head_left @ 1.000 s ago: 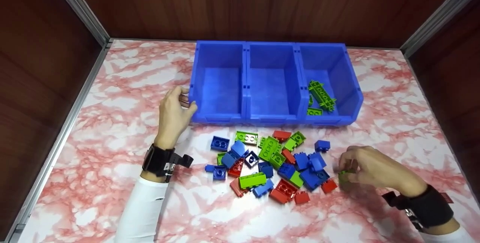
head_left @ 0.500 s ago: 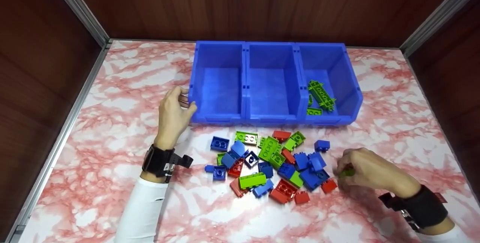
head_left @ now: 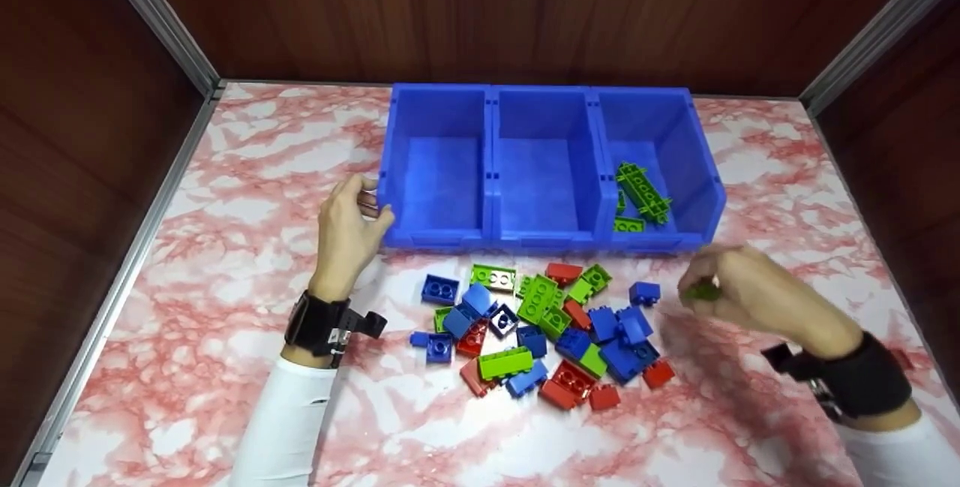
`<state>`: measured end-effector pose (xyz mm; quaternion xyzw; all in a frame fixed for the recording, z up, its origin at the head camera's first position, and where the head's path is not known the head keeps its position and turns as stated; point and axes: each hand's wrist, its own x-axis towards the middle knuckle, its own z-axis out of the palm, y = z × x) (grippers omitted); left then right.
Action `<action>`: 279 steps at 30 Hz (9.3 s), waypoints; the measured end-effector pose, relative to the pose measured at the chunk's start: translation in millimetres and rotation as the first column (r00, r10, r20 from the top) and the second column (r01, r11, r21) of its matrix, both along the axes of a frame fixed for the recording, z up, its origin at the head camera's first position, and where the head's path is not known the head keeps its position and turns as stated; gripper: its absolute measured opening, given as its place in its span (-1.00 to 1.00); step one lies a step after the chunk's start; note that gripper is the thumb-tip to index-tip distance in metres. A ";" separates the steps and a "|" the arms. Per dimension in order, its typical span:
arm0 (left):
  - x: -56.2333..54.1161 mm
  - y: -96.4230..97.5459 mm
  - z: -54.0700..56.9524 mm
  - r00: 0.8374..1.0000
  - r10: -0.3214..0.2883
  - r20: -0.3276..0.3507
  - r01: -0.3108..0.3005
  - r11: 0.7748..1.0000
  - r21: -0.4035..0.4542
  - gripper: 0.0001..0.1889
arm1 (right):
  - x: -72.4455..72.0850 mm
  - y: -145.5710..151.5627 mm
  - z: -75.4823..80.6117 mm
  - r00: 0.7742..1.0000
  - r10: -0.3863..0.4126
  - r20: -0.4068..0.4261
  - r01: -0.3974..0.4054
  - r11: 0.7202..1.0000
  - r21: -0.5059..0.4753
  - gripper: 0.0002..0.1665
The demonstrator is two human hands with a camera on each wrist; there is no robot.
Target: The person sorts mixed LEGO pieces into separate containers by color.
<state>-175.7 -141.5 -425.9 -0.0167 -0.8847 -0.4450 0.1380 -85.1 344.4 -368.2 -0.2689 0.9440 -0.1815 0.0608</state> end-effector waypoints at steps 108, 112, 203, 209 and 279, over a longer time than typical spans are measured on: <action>0.4 1.2 -0.7 1.000 -0.002 -0.011 0.002 1.000 -0.012 -0.69 | -39.6 -31.8 -42.8 0.989 0.115 0.094 -0.114 0.993 -0.007 -0.84; 0.8 0.9 -0.9 1.000 0.004 -0.018 -0.004 1.000 -0.015 -0.69 | -37.7 -38.3 -27.4 0.994 0.088 0.062 -0.089 0.996 0.004 -0.89; -1.4 -0.1 -0.3 1.000 -0.010 -0.027 0.010 1.000 -0.027 -0.70 | -92.2 -169.4 39.8 0.944 0.316 -0.093 -0.309 0.948 0.080 -0.59; 0.1 -0.5 -0.1 0.999 -0.008 -0.038 0.007 1.000 -0.028 -0.69 | -61.0 -191.4 16.3 0.886 0.463 -0.039 -0.459 0.885 0.080 -0.52; -0.6 0.2 -2.7 1.000 0.000 -0.008 0.000 1.000 -0.006 -0.69 | -147.4 -178.0 -7.1 0.982 0.076 0.175 -0.105 0.981 0.162 -0.53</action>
